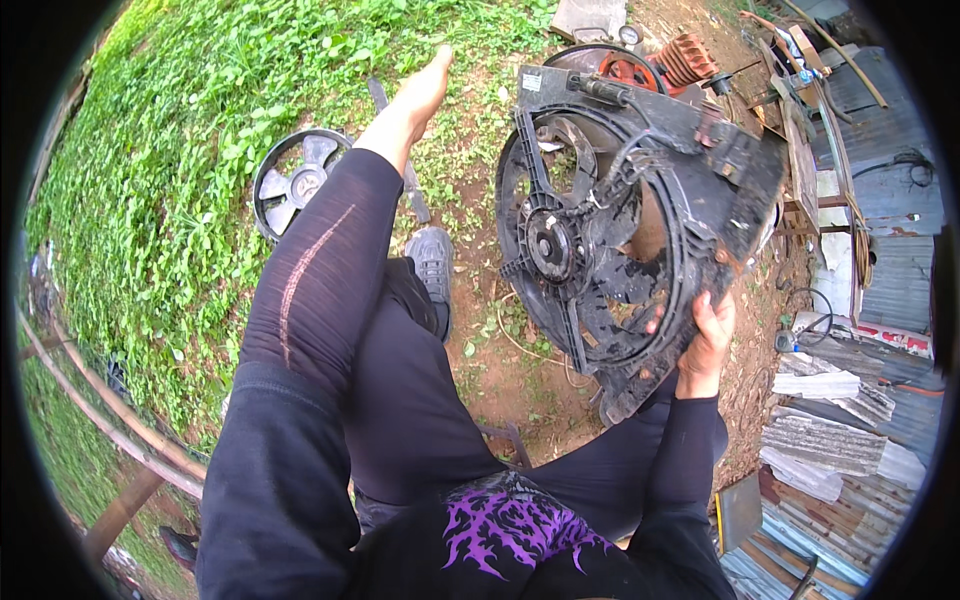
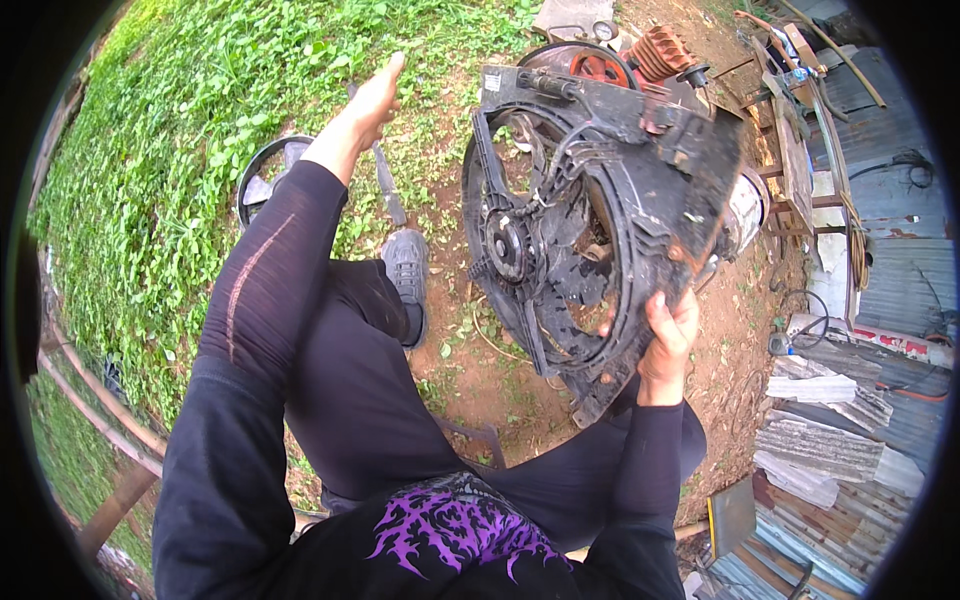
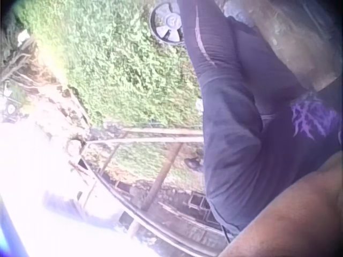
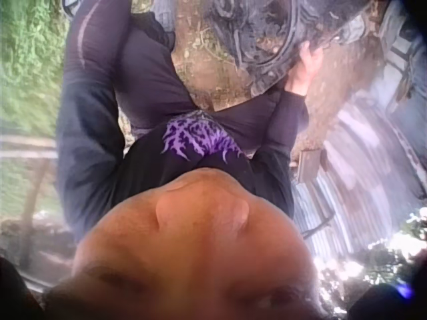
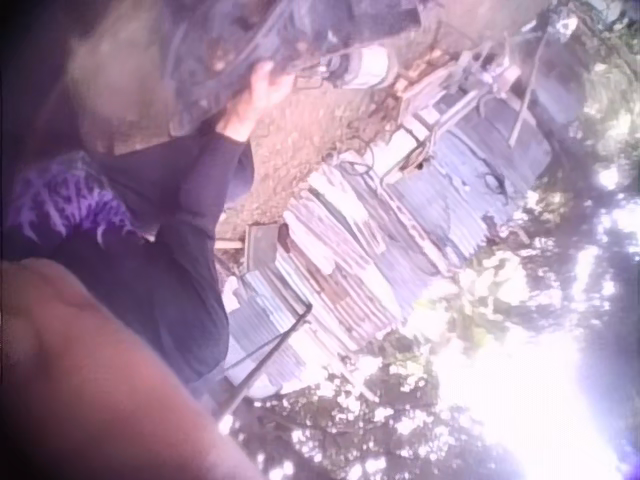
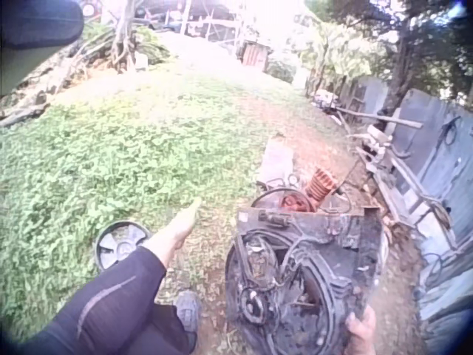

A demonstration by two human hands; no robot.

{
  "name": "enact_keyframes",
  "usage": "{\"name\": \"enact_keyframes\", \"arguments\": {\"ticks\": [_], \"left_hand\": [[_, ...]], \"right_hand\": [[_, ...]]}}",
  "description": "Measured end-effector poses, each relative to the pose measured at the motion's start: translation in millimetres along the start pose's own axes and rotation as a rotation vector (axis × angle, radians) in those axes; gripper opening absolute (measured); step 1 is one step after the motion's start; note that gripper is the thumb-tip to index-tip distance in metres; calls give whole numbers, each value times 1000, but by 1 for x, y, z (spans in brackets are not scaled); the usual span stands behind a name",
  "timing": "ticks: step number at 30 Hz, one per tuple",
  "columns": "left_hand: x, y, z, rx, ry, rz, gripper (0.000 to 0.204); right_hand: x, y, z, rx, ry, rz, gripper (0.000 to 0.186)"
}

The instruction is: The person disassembles an automotive cooling fan housing using a wrench and screwdrivers while sitting outdoors.

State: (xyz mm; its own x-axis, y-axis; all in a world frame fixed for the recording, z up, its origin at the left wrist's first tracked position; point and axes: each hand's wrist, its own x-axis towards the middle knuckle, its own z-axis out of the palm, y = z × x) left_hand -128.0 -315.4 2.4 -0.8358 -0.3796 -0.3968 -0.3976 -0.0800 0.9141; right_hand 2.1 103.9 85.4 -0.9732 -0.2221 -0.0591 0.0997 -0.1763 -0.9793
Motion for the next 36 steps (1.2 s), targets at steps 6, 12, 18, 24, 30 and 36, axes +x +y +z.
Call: {"name": "enact_keyframes", "arguments": {"ticks": [6, 12, 18, 24, 30, 36], "left_hand": [[35, 7, 19, -216, -175, -12, 117], [6, 47, 40, -641, -397, 266, 60], [0, 32, 48, -575, -363, 206, 60], [7, -3, 76, -435, -284, 109, 62], [37, -52, 102, -337, -201, 120, 60], [78, -62, 166, 203, -298, 134, 80]], "right_hand": [[-9, -24, -32, 11, 28, -171, 58], [-8, 7, -75, 39, 89, -210, 51], [15, 85, -109, 9, 223, -206, 34], [9, 195, -145, 163, 341, -46, 26], [-3, 214, -153, 273, 398, 67, 30], [2, 230, -197, 80, 494, 180, 26]]}}
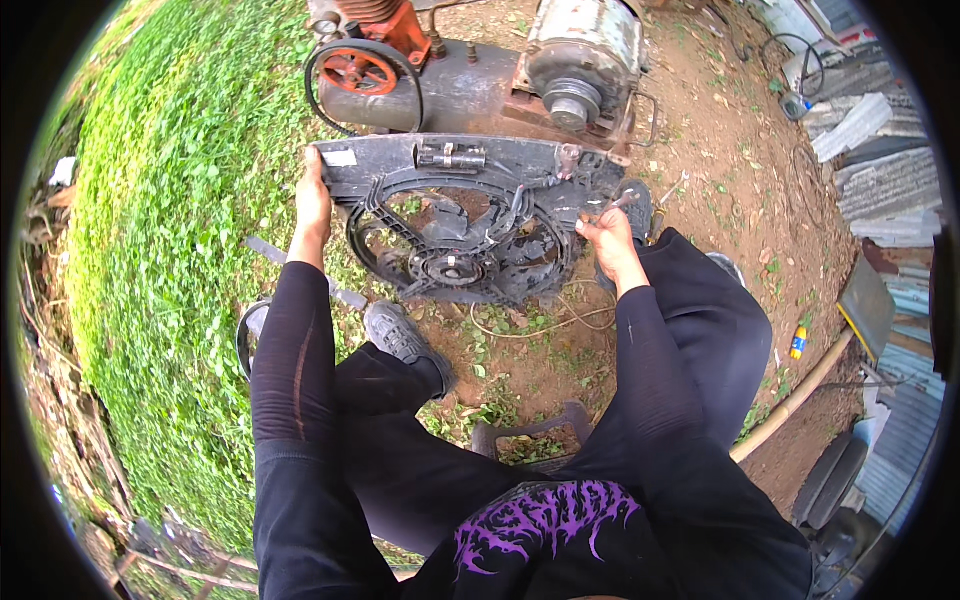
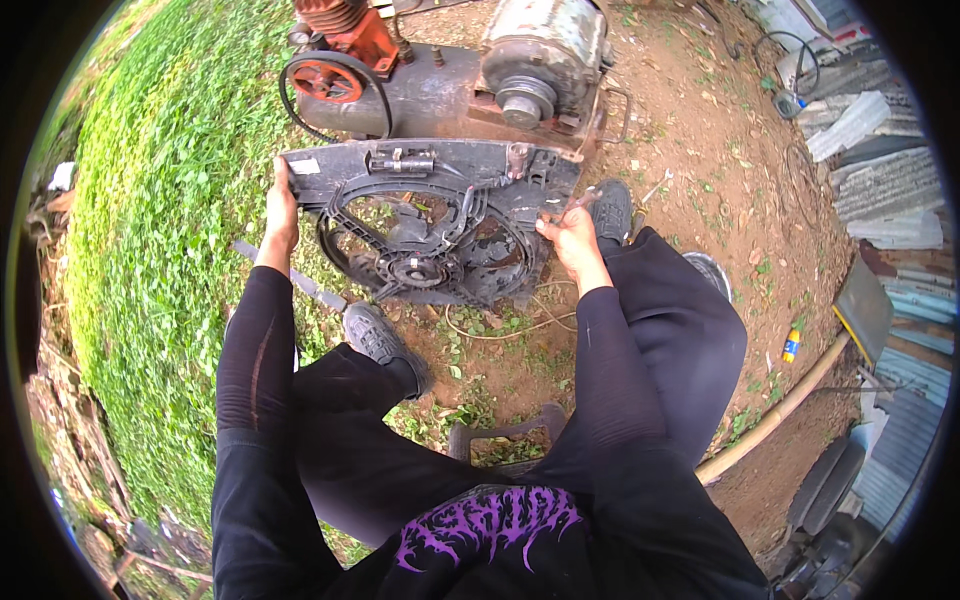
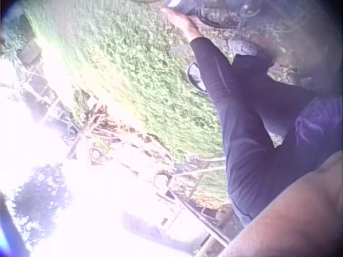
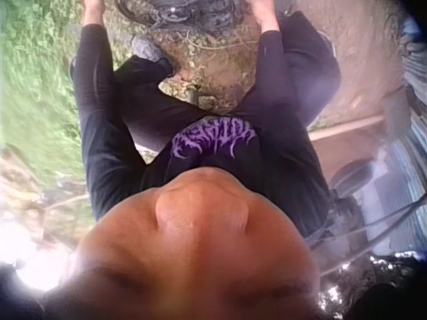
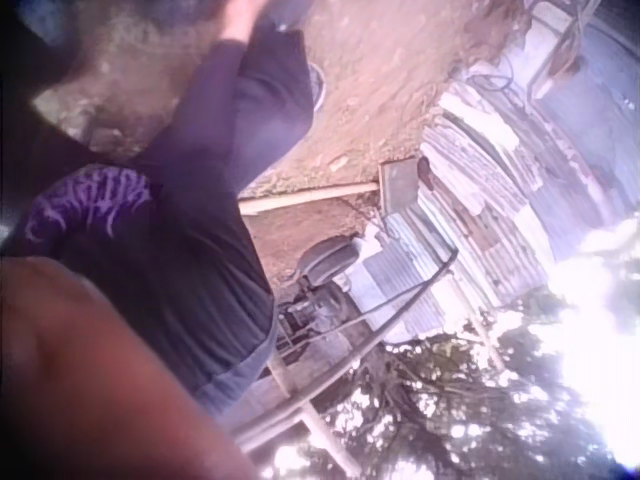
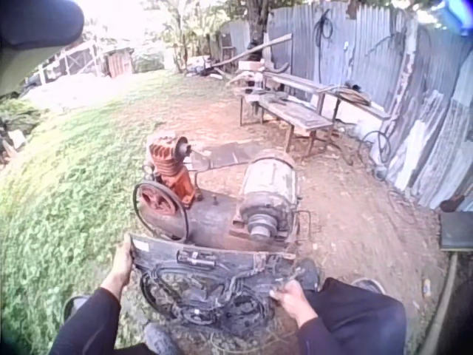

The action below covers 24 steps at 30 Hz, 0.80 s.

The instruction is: The person disassembles an automotive cooling fan housing using a wrench and screwdrivers while sitting outdoors.

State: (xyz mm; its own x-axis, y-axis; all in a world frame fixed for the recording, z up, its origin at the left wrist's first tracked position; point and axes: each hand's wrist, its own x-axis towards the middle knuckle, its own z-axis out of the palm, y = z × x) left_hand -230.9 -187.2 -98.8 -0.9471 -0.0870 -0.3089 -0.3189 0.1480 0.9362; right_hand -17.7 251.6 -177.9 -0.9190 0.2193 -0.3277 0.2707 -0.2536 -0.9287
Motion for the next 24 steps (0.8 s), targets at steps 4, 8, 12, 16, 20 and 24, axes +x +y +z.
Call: {"name": "enact_keyframes", "arguments": {"ticks": [4, 8, 12, 16, 20, 24], "left_hand": [[19, -5, 24, 270, -355, -219, 98], [15, 21, 36, 366, -372, -207, 88], [-13, 63, 22, 455, -392, 4, 58], [-120, 148, 16, 350, -404, 18, 52], [-214, 171, -1, 332, -364, 34, 52], [-233, 142, 14, 370, -398, -81, 54]], "right_hand": [[12, 10, -17, -36, 68, 59, 32], [10, 43, -33, 49, 314, 167, 48], [24, 40, -26, 171, 303, 60, 53], [37, 10, 6, 262, 226, -63, 54], [37, -12, 47, 242, 275, -147, 42], [21, -7, 54, 253, 457, -109, 41]]}}
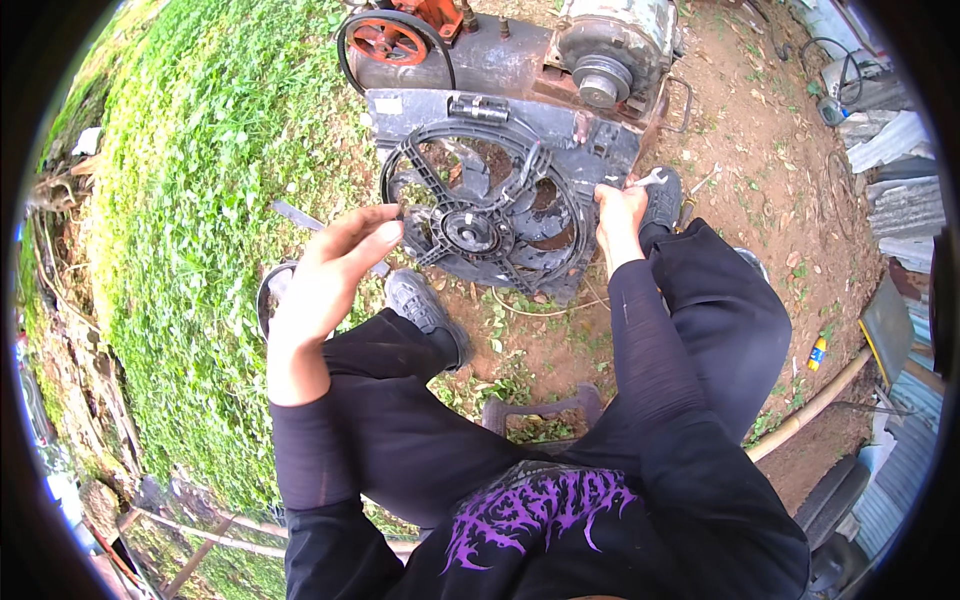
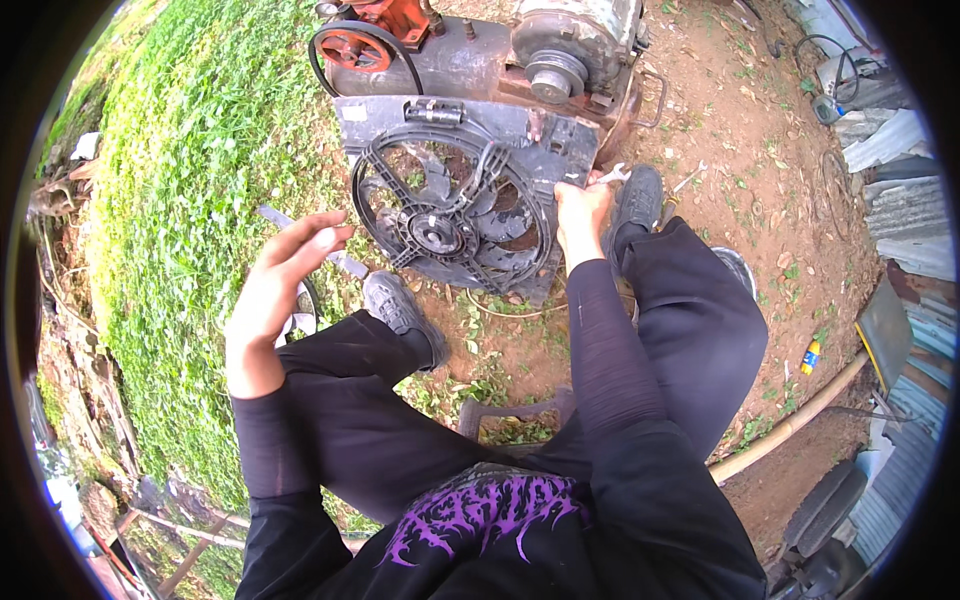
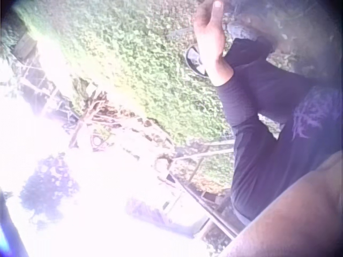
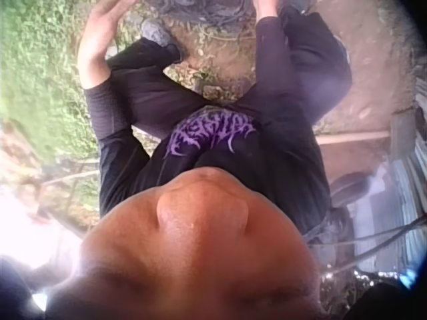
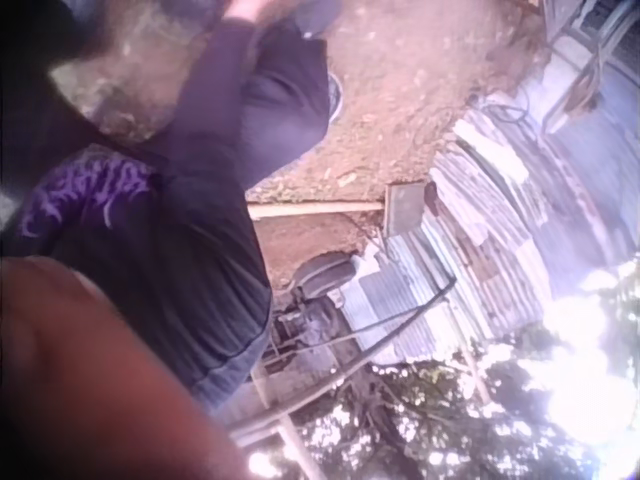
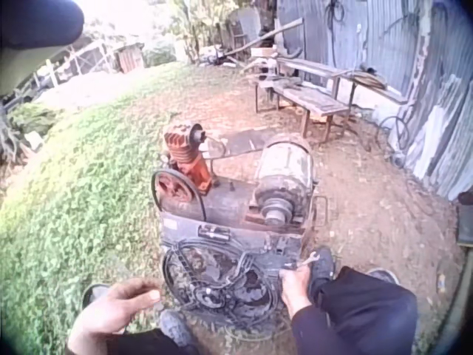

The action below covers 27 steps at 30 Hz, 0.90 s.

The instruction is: The person disassembles an automotive cooling fan housing using a wrench and screwdrivers while sitting outdoors.

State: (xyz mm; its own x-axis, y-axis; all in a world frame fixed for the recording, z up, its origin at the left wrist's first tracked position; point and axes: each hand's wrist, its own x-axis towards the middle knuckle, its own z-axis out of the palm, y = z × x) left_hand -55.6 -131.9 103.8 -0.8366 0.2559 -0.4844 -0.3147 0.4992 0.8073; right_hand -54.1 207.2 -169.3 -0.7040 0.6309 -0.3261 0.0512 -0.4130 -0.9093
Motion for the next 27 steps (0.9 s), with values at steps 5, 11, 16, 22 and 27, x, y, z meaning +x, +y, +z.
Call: {"name": "enact_keyframes", "arguments": {"ticks": [5, 11, 16, 22, 27], "left_hand": [[51, -35, 0, 519, 288, -102, 102], [138, -80, -80, -91, 580, -117, 125], [159, -81, -40, -165, 344, -204, 118], [169, -69, -45, -258, 151, -106, 105], [215, -42, 3, -110, 338, 81, 97]], "right_hand": [[-45, 1, -1, 119, 105, -78, 48], [-52, -20, -1, 168, 47, -42, 40], [-51, -23, 9, 222, -58, -79, 42], [-28, -51, -2, 169, 32, -218, 40], [48, -53, -41, -23, 75, -261, 33]]}}
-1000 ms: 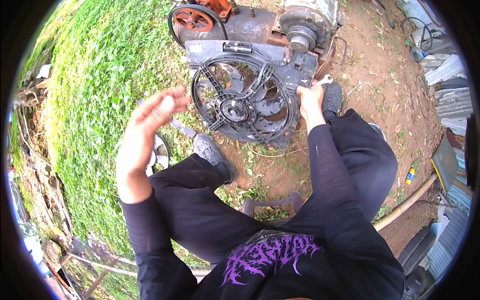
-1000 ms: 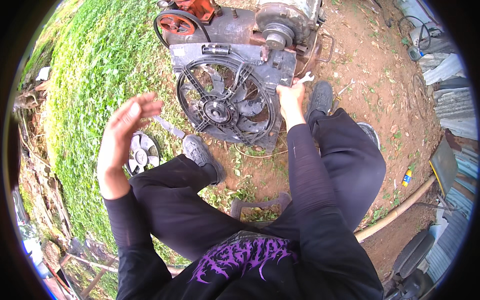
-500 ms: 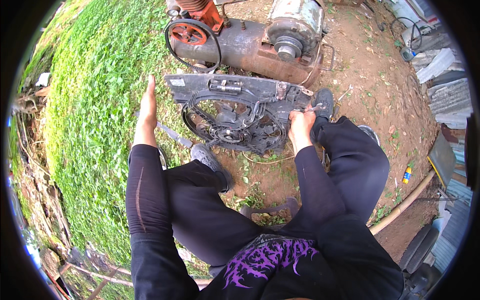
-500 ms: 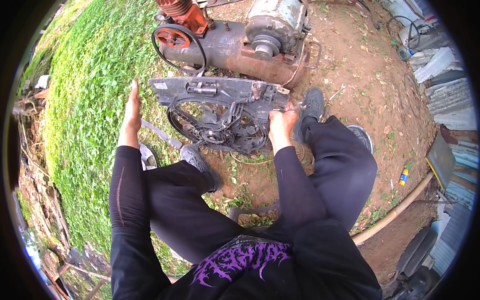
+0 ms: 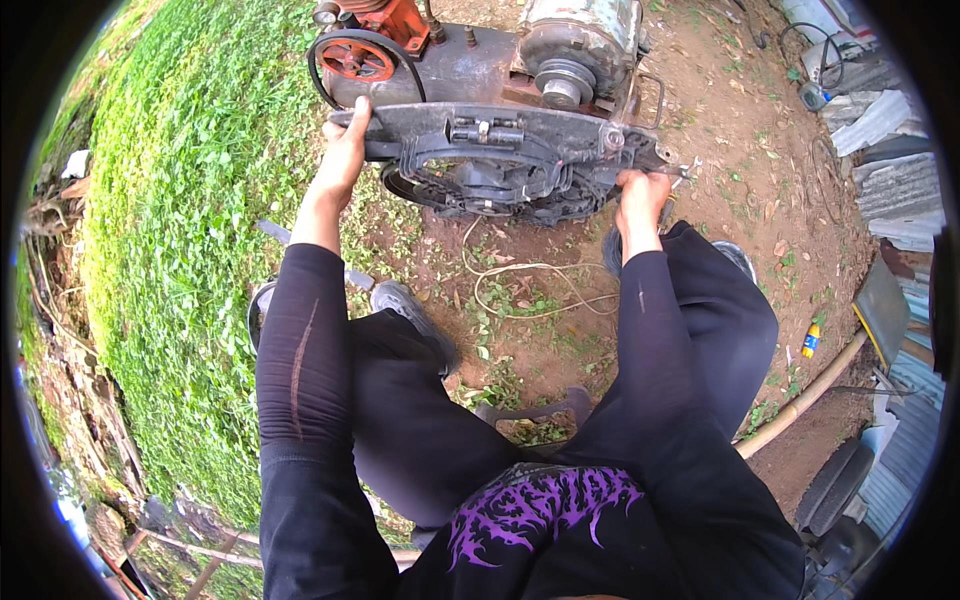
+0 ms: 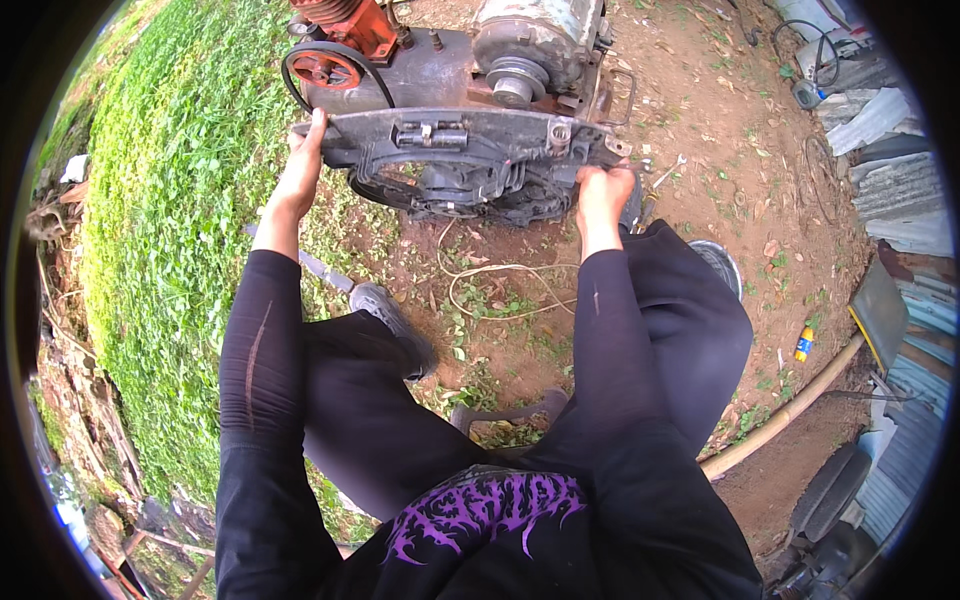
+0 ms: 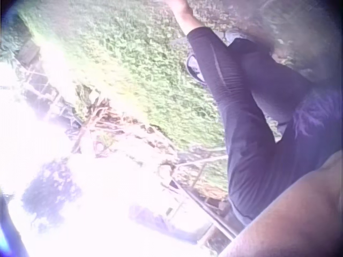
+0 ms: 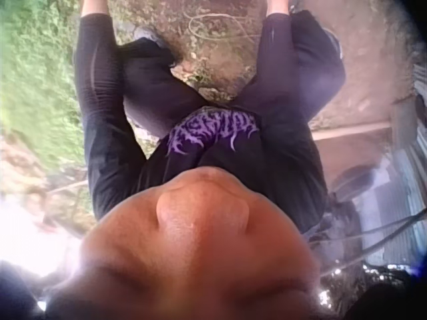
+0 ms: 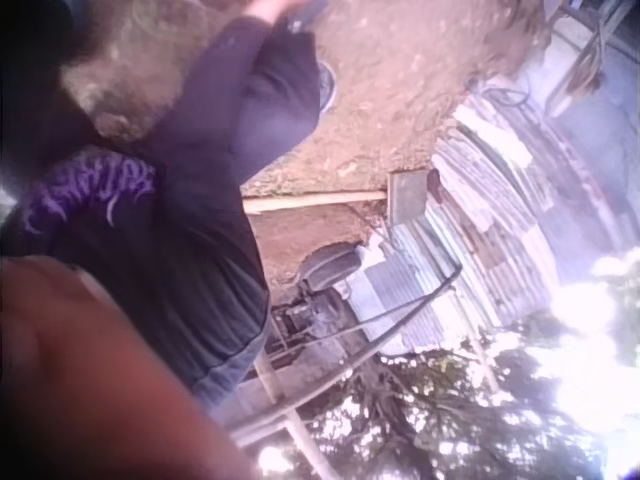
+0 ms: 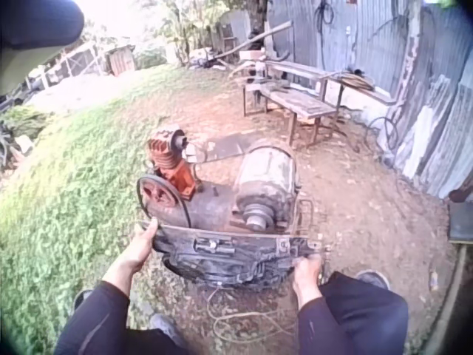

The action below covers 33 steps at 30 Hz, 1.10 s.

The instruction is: The person disassembles an automotive cooling fan housing using a wrench and screwdrivers while sitting outdoors.

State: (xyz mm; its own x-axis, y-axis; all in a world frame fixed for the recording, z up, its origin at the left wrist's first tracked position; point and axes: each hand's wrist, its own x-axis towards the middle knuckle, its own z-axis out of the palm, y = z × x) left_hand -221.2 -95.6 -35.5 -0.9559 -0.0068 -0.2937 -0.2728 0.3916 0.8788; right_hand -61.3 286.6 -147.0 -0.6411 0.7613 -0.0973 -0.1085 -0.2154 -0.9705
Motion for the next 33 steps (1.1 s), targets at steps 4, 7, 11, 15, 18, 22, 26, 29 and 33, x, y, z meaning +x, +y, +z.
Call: {"name": "enact_keyframes", "arguments": {"ticks": [4, 7, 11, 15, 18, 22, 26, 29, 33], "left_hand": [[-4, 9, 4, -28, 46, 59, 95], [-3, 14, 7, 60, 143, 139, 96], [-15, 19, 0, 402, 234, 140, 94], [-45, 29, -19, 517, -8, 160, 83], [-59, 31, -31, 616, -110, 160, 78], [-121, 57, -53, 495, -108, 180, 71], [-162, 55, -83, 246, -72, 369, 59], [-192, 49, -93, 73, -101, 412, 53], [-266, 59, -54, 28, -262, 369, 51]], "right_hand": [[21, -19, 19, -386, -62, 133, 27], [27, -19, 19, -162, -75, -53, 23], [29, -29, 14, 88, 218, -180, 23], [29, -55, 6, 62, 207, -163, 30], [31, -61, -7, -39, 133, -141, 35], [-27, -111, 8, -20, -4, -59, 16], [-87, -178, 19, 29, -304, 145, 30], [-156, -217, 34, -106, -581, 220, 45], [-207, -215, 21, -332, -972, 364, 41]]}}
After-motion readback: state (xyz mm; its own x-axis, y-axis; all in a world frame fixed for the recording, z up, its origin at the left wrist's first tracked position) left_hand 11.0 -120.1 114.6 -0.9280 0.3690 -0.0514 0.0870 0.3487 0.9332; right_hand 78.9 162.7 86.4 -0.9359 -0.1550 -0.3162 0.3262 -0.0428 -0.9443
